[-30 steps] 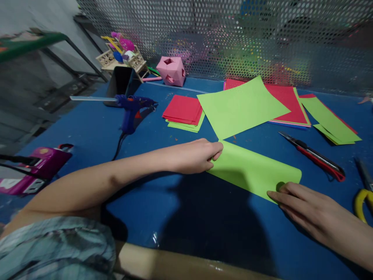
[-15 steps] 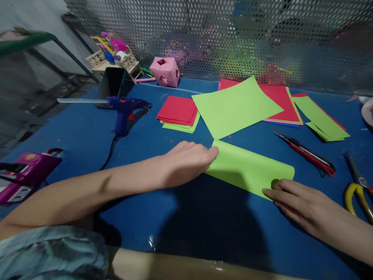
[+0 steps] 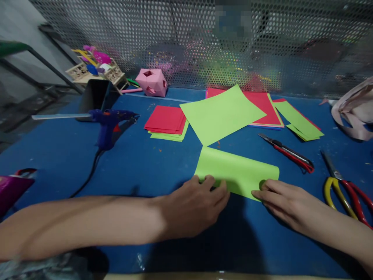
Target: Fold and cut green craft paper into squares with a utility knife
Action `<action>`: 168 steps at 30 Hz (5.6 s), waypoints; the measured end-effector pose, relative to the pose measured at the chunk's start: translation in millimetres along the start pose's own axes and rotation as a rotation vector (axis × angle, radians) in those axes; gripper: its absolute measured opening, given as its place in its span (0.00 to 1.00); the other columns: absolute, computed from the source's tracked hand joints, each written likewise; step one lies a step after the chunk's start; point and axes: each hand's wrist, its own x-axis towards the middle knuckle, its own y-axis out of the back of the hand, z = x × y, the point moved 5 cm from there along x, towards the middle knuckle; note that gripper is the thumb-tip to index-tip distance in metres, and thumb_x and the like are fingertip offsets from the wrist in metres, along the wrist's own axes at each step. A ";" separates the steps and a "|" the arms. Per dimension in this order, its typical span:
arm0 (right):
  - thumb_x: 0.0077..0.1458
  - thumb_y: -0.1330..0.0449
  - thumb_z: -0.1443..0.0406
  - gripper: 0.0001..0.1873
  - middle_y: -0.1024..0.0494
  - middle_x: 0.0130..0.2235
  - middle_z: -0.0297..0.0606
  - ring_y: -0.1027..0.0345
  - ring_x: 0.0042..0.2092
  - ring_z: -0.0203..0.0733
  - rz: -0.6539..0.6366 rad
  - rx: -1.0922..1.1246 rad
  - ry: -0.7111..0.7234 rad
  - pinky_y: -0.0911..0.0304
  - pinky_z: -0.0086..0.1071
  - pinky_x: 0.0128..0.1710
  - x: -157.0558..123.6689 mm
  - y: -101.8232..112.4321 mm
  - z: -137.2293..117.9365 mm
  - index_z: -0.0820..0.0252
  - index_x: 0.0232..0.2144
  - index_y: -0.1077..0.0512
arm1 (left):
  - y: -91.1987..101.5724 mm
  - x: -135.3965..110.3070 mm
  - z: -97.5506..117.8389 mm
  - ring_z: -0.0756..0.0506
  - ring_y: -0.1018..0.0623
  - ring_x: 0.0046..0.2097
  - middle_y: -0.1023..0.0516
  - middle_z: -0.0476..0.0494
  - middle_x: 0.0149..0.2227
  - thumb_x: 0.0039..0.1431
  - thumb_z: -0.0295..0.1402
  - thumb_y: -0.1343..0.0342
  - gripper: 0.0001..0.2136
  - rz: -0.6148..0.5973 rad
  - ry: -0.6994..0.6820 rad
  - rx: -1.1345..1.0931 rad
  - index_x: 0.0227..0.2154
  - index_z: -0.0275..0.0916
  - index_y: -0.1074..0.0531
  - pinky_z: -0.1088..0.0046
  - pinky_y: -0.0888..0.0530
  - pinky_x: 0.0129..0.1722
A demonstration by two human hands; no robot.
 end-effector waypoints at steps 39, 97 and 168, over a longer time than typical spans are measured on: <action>0.47 0.50 0.78 0.16 0.33 0.39 0.43 0.43 0.36 0.41 -0.170 0.021 0.082 0.43 0.33 0.34 145.3 8.3 -35.4 0.63 0.38 0.33 | -14.2 28.1 49.8 0.25 0.31 0.52 0.29 0.19 0.51 0.62 0.58 0.60 0.37 0.064 -0.017 0.061 0.59 0.29 0.37 0.46 0.23 0.33; 0.60 0.55 0.76 0.23 0.31 0.40 0.49 0.38 0.40 0.46 0.000 -0.132 0.006 0.36 0.40 0.39 111.3 7.2 9.9 0.68 0.54 0.32 | -14.7 27.3 47.7 0.28 0.29 0.49 0.33 0.17 0.58 0.60 0.62 0.63 0.40 0.162 -0.055 0.108 0.56 0.28 0.35 0.50 0.24 0.31; 0.63 0.51 0.74 0.16 0.26 0.44 0.44 0.33 0.47 0.42 0.152 0.252 -0.138 0.36 0.36 0.46 -9.6 11.9 13.4 0.60 0.46 0.28 | -8.6 38.9 27.2 0.39 0.27 0.44 0.27 0.36 0.53 0.58 0.61 0.53 0.36 0.069 0.002 -0.003 0.57 0.35 0.33 0.64 0.30 0.35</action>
